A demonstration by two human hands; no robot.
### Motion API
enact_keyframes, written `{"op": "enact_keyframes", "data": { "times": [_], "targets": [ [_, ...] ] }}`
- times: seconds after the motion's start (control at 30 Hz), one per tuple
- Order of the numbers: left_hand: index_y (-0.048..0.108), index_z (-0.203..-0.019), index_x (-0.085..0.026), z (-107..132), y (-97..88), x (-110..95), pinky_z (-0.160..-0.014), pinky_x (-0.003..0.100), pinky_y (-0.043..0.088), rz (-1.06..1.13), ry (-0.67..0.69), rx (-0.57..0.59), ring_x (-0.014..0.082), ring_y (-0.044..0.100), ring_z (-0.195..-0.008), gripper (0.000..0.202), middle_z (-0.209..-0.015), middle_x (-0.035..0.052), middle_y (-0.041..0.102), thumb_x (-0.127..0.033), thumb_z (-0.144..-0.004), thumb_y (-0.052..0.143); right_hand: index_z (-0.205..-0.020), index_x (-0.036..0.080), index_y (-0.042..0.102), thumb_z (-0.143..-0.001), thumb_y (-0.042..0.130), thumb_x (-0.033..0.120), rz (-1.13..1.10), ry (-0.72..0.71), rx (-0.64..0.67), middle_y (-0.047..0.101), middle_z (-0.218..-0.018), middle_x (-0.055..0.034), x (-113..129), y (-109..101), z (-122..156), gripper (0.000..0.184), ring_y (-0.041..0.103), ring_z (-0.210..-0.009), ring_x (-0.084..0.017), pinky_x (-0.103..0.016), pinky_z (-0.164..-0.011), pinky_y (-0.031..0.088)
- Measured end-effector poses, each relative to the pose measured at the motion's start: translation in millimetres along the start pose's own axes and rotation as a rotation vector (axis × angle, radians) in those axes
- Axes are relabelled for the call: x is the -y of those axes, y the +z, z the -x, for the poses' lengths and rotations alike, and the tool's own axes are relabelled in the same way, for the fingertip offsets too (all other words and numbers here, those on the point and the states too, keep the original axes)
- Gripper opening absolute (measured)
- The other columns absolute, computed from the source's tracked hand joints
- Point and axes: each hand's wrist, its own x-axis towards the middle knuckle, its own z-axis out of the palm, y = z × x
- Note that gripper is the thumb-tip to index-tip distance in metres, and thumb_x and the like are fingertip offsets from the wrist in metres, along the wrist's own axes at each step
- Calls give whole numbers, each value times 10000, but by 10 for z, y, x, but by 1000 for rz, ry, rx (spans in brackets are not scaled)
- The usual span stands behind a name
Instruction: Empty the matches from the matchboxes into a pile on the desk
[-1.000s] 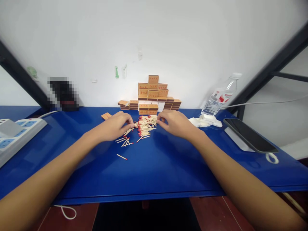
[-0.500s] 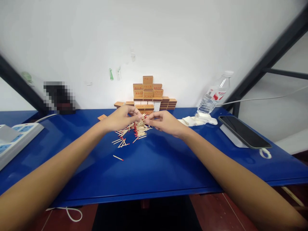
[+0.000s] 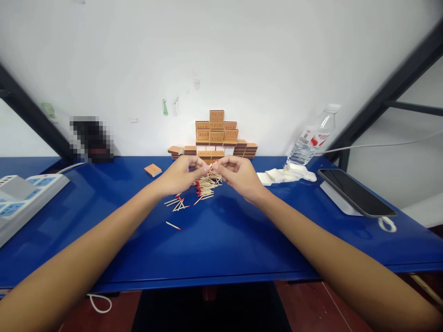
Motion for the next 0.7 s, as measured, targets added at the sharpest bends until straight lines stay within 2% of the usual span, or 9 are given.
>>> {"op": "enact_keyframes", "data": {
  "times": [0.07, 0.13, 0.2, 0.27, 0.43, 0.57, 0.7],
  "targets": [
    [687, -858, -176, 19, 5, 5, -705, 314, 448, 61, -49, -38, 162, 599, -768, 278, -848, 60, 712, -436, -944, 645, -902, 183, 660, -882, 719, 489, 162, -126, -80, 660, -807, -24, -5, -21, 8, 312, 546, -665, -127, -278, -608, 452],
    [688, -830, -172, 39, 12, 1, -698, 314, 441, 204, -144, -80, 155, 587, -749, 271, -853, 63, 716, -420, -938, 666, -958, 188, 685, -949, 657, 408, 384, -317, -121, 678, -874, -43, 4, -50, 32, 221, 573, -709, -140, -299, -668, 485],
    [705, -841, -167, 59, 18, -11, -705, 314, 445, 417, -268, -86, 151, 585, -753, 246, -903, 73, 730, -396, -928, 695, -1031, 204, 715, -1011, 579, 345, 614, -502, -82, 689, -938, -64, 19, -85, 64, 197, 603, -776, -162, -325, -734, 504],
    [728, -876, -165, 76, 23, -25, -711, 315, 452, 605, -371, -56, 153, 589, -770, 233, -952, 84, 739, -394, -919, 721, -1098, 227, 738, -1048, 521, 306, 806, -626, -16, 699, -983, -81, 31, -119, 92, 236, 628, -859, -185, -345, -785, 510],
    [740, -899, -177, 111, 60, -45, -717, 306, 457, 775, -459, 32, 163, 599, -807, 234, -928, 75, 732, -410, -913, 751, -1193, 279, 743, -1068, 490, 259, 1060, -721, 70, 707, -965, -78, 35, -156, 119, 283, 624, -874, -195, -344, -760, 503],
    [743, -911, -188, 134, 105, -47, -740, 305, 452, 839, -483, 50, 157, 600, -820, 175, -896, 55, 712, -362, -916, 751, -1240, 287, 724, -1073, 458, 219, 1103, -749, 135, 695, -948, -73, 56, -133, 125, 320, 610, -873, -188, -334, -758, 509],
    [757, -940, -188, 145, 88, -3, -726, 296, 474, 848, -455, 99, 168, 616, -849, 178, -931, 74, 713, -359, -897, 774, -1241, 266, 733, -1091, 365, 183, 1133, -810, 145, 690, -932, -74, 105, -115, 132, 406, 601, -843, -171, -305, -711, 494]
  ]
}}
